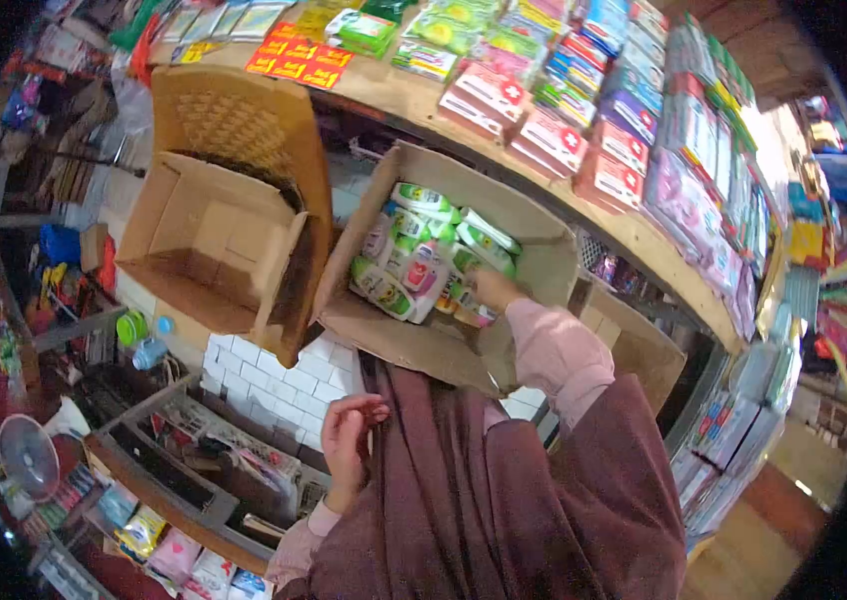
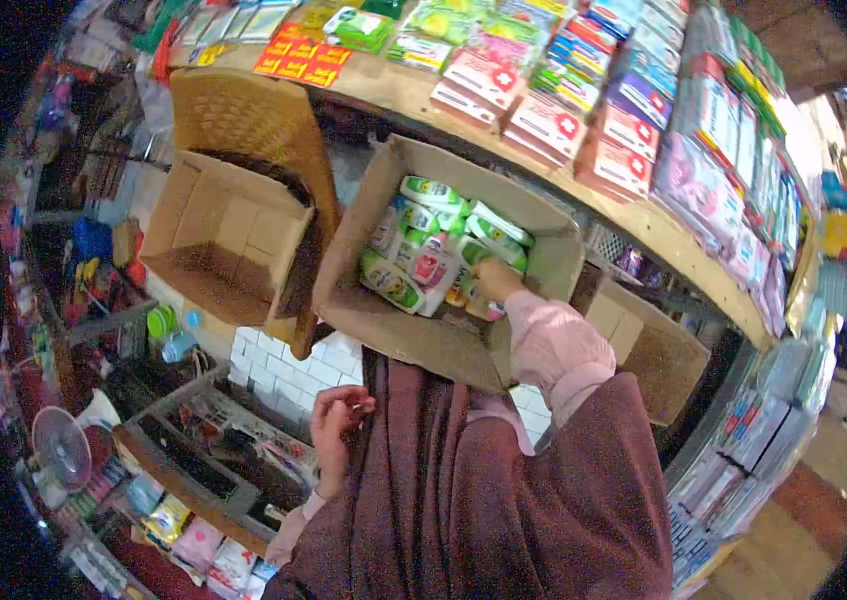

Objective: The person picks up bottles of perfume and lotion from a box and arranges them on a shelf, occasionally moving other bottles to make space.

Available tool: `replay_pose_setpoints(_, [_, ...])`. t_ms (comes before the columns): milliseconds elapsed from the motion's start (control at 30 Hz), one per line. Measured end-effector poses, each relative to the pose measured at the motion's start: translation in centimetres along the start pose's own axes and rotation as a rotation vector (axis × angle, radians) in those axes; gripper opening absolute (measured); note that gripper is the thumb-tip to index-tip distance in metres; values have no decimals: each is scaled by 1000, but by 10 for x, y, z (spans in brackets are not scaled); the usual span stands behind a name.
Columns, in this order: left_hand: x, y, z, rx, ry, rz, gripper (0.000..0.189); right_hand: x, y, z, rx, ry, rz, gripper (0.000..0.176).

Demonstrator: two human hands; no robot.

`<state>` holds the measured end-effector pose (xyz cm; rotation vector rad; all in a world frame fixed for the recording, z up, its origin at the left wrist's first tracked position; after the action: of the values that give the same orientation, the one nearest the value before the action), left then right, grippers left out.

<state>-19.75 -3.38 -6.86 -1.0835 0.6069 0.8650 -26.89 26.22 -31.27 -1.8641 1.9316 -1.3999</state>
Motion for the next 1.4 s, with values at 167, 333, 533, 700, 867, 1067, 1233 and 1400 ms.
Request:
replay_pose_setpoints(167, [-2,17,-3,-35,-68,-2,23,26,-9,35,197,-539,-5,20])
replay_pose_setpoints(333, [-13,34,-7,-57,-73,42,23,-4,-7,35,95,-637,-10,30])
replay_pose_setpoints(533, [-5,40,0,-52,-77,-28,23,-15,1,54,275,-617,88,41])
replay_pose_setpoints(700, [-10,40,-5,-43,-79,6,23,5,-5,48,158,-793,-44,38])
replay_pose_setpoints(867, [-17,36,-13,-125,-53,6,26,-50,13,65,471,-520,231,35])
replay_pose_setpoints(1067, [-16,44,-11,-108,-30,12,25,-15,15,15,208,-289,39,31])
replay_pose_setpoints(1233, [-21,46,-8,-74,-13,16,24,-26,60,27,90,-152,101,34])
replay_pose_setpoints(1400, [-29,49,-17,-114,100,57,27,77,35,-26,352,640,-48,48])
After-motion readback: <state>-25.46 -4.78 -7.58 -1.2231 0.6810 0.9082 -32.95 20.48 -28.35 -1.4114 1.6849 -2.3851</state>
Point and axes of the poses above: each hand's wrist, its own y-axis towards the middle knuckle, its own z-axis out of the palm, x = y × z, the point moved 7 cm from there along y, towards the middle knuckle, and after that the axes turned 7 degrees about x, right-handed, at the moved point
